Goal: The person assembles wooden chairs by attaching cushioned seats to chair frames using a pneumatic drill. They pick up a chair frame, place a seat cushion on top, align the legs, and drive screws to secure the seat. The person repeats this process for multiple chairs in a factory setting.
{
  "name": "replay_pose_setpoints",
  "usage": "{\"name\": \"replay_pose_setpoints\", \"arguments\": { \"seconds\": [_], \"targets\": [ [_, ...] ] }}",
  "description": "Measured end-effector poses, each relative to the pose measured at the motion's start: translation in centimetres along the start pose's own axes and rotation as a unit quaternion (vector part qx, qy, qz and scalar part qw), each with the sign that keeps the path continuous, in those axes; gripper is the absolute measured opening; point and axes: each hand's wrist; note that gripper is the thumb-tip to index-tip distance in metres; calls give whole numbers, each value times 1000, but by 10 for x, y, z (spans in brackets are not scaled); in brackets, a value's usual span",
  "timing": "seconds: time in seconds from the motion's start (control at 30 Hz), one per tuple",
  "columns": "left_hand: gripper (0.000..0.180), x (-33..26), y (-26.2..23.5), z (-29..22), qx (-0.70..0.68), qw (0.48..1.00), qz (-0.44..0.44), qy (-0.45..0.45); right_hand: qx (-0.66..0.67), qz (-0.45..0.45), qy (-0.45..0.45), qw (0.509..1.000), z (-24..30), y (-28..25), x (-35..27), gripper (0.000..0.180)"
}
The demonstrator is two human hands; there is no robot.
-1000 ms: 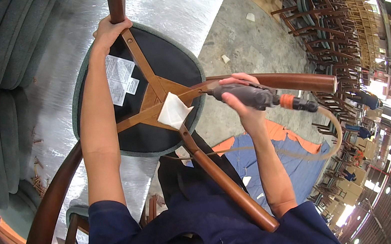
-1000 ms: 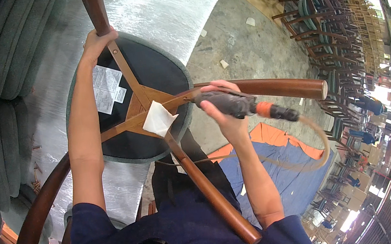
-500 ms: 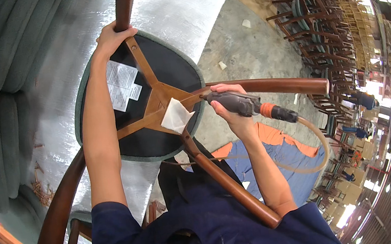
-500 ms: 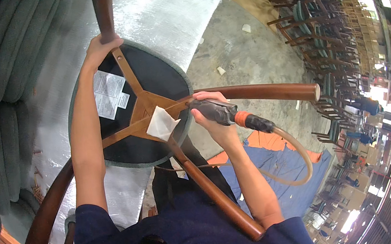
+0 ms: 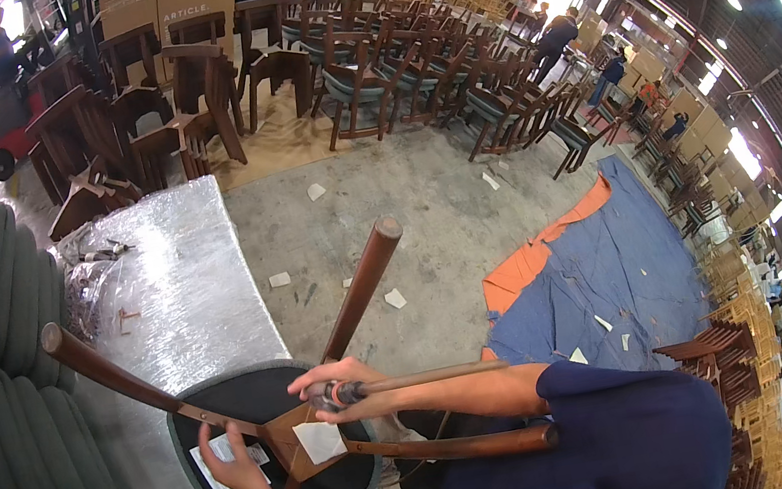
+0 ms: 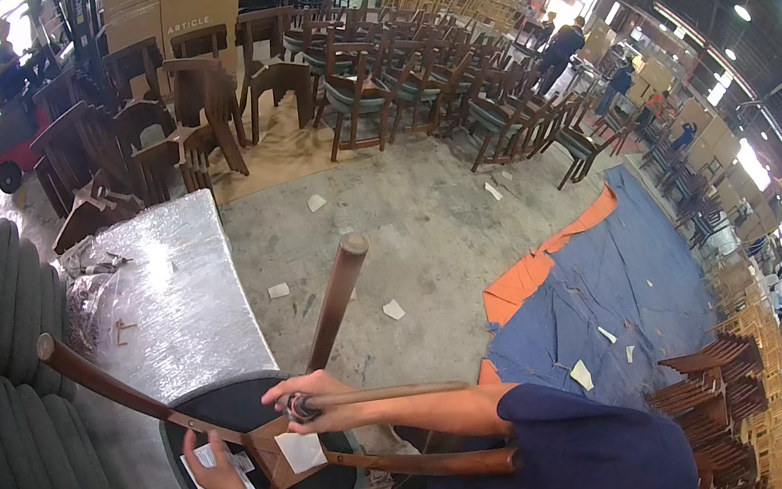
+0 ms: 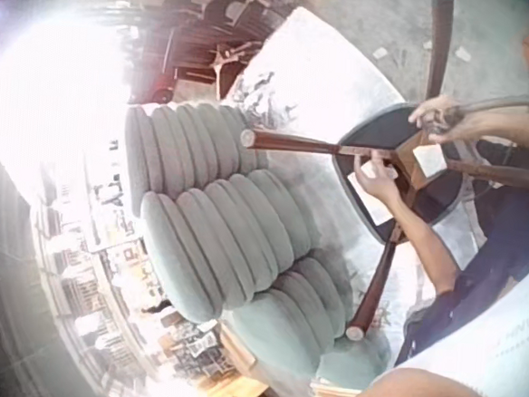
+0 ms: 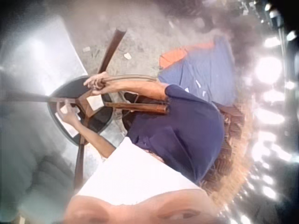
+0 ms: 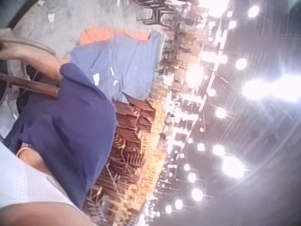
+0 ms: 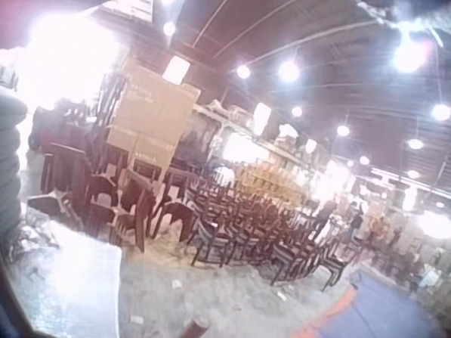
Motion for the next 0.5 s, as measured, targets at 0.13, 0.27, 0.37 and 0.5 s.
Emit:
{"name": "replay_pose_setpoints", "arguments": {
  "seconds": [0.13, 0.27, 0.37, 0.5],
  "targets": [
    [57, -28, -6, -55, -137, 990, -22, 11, 48, 27, -42, 998, 27, 7, 25, 43],
    [70, -40, -35, -191, -178, 933, 248, 191, -8, 78, -80, 994, 54, 8, 52, 36],
    [65, -31, -39, -200, -94, 954, 195, 208, 55, 93, -97, 989, 60, 17, 56, 30],
    [51, -30, -38, -196, -41, 959, 166, 228, 24, 87, -111, 990, 68, 24, 68, 34]
  ]
}}
Point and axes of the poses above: each hand's wrist, its own x-axis towards the middle knuckle, its own y-axis out of the palm, z = x × y, and after that the axes turned 13 degrees about z, right-handed
